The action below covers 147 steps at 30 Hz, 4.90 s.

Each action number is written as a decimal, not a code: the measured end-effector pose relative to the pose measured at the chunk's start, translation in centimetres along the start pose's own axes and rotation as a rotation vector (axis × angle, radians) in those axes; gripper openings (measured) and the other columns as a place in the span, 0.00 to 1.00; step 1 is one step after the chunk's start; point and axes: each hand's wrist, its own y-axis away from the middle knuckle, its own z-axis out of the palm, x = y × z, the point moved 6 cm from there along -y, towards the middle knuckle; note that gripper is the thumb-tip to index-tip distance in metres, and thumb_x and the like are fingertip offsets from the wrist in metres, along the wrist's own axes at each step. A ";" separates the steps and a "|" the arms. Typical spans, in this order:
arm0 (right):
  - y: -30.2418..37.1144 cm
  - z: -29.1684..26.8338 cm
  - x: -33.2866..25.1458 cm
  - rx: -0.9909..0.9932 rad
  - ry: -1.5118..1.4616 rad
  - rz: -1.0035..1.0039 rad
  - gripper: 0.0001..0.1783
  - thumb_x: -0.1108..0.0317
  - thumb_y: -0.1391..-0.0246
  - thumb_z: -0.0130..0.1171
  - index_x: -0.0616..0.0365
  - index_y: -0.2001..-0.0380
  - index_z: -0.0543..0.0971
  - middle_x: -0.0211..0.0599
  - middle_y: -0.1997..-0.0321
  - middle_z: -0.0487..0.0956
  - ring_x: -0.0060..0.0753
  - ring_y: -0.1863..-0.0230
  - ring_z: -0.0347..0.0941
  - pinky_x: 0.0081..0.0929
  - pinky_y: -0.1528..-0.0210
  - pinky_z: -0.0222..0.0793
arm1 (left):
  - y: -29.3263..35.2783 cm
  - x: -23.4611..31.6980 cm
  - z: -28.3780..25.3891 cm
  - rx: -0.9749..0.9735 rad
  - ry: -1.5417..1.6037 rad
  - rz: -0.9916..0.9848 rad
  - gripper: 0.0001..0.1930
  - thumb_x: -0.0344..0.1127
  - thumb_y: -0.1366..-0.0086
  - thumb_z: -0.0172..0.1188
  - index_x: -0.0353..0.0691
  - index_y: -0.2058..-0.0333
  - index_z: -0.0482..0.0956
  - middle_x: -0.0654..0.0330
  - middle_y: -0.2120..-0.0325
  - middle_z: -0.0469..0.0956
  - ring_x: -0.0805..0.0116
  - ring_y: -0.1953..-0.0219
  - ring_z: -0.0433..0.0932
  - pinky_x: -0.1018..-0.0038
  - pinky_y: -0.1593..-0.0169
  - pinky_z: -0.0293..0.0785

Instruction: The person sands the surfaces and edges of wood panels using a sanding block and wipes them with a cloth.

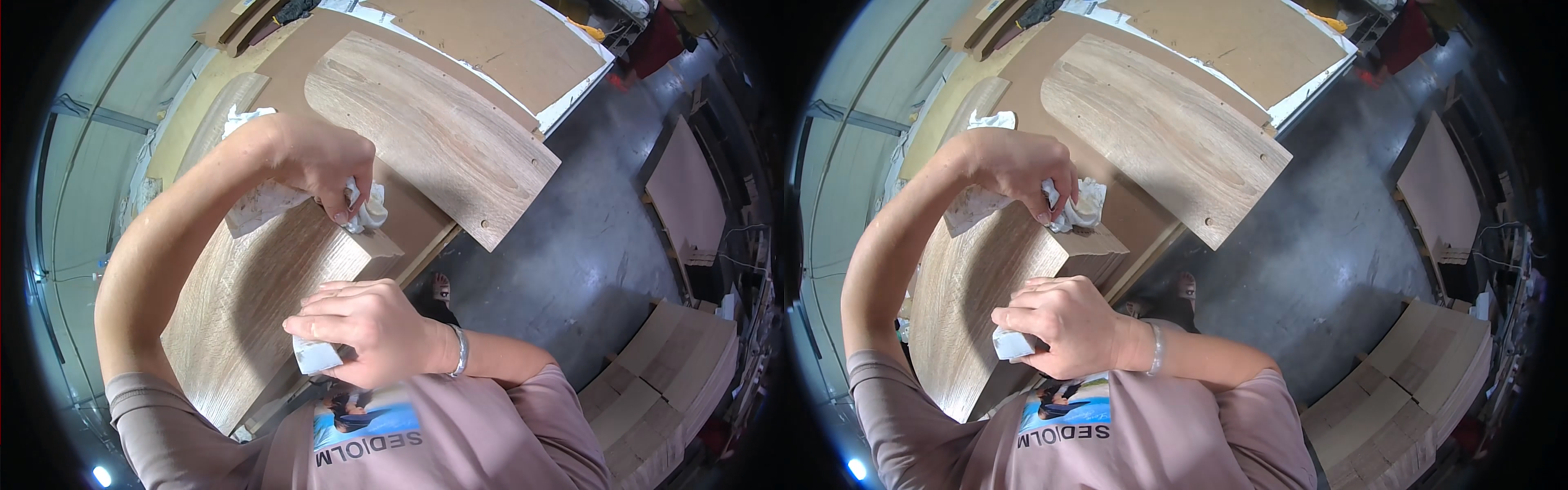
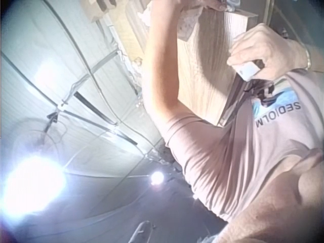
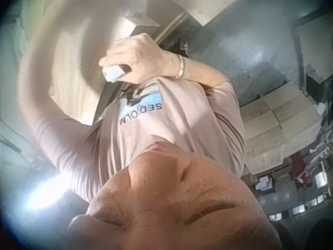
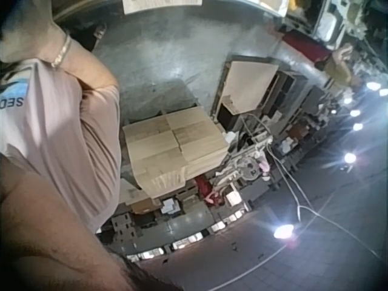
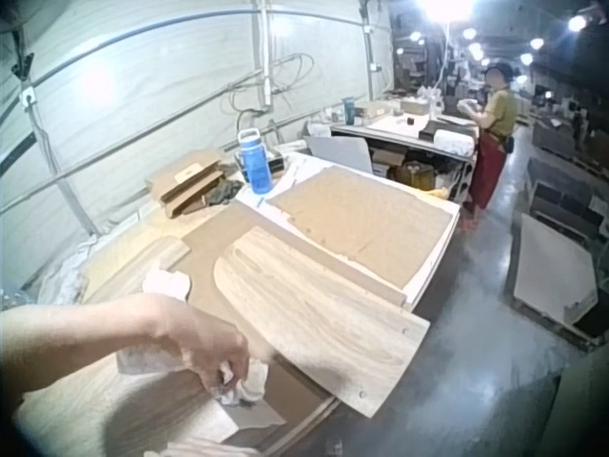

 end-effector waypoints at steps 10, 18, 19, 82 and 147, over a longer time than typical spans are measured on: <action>0.2 -0.1 0.3 -0.021 -0.020 0.012 0.27 0.68 0.71 0.71 0.56 0.58 0.82 0.38 0.62 0.83 0.42 0.60 0.82 0.34 0.56 0.79 | 0.3 2.3 -0.1 0.069 -0.181 -0.082 0.11 0.31 0.51 0.67 0.41 0.66 0.87 0.53 0.72 0.84 0.51 0.67 0.82 0.64 0.59 0.77; 0.1 -0.1 0.3 -0.029 -0.032 0.019 0.26 0.68 0.69 0.71 0.57 0.59 0.82 0.39 0.63 0.84 0.41 0.59 0.82 0.33 0.57 0.79 | 2.6 -0.3 -1.0 0.514 -0.067 0.109 0.11 0.23 0.56 0.65 0.39 0.70 0.86 0.53 0.61 0.83 0.54 0.57 0.80 0.65 0.53 0.77; 0.1 -0.1 0.3 -0.029 -0.033 0.019 0.26 0.68 0.69 0.71 0.57 0.59 0.82 0.39 0.63 0.84 0.41 0.59 0.82 0.33 0.57 0.79 | 2.9 -0.7 -0.8 0.514 -0.067 0.108 0.11 0.23 0.56 0.65 0.39 0.70 0.86 0.53 0.61 0.83 0.54 0.57 0.80 0.65 0.53 0.77; -4.6 -6.3 10.1 -0.117 -0.160 0.224 0.06 0.82 0.57 0.63 0.63 0.73 0.83 0.36 0.71 0.79 0.30 0.66 0.75 0.25 0.62 0.69 | 15.4 -9.5 25.4 2.068 1.925 0.102 0.34 0.57 0.30 0.52 0.40 0.35 0.61 0.50 0.38 0.66 0.50 0.38 0.68 0.50 0.36 0.67; -8.2 -6.1 -1.3 -0.043 -0.704 0.100 0.27 0.68 0.64 0.80 0.58 0.60 0.77 0.39 0.64 0.80 0.36 0.58 0.78 0.32 0.60 0.76 | 18.9 -2.5 12.7 1.751 1.000 0.183 0.17 0.31 0.42 0.67 0.36 0.53 0.83 0.57 0.57 0.82 0.67 0.56 0.80 0.71 0.50 0.76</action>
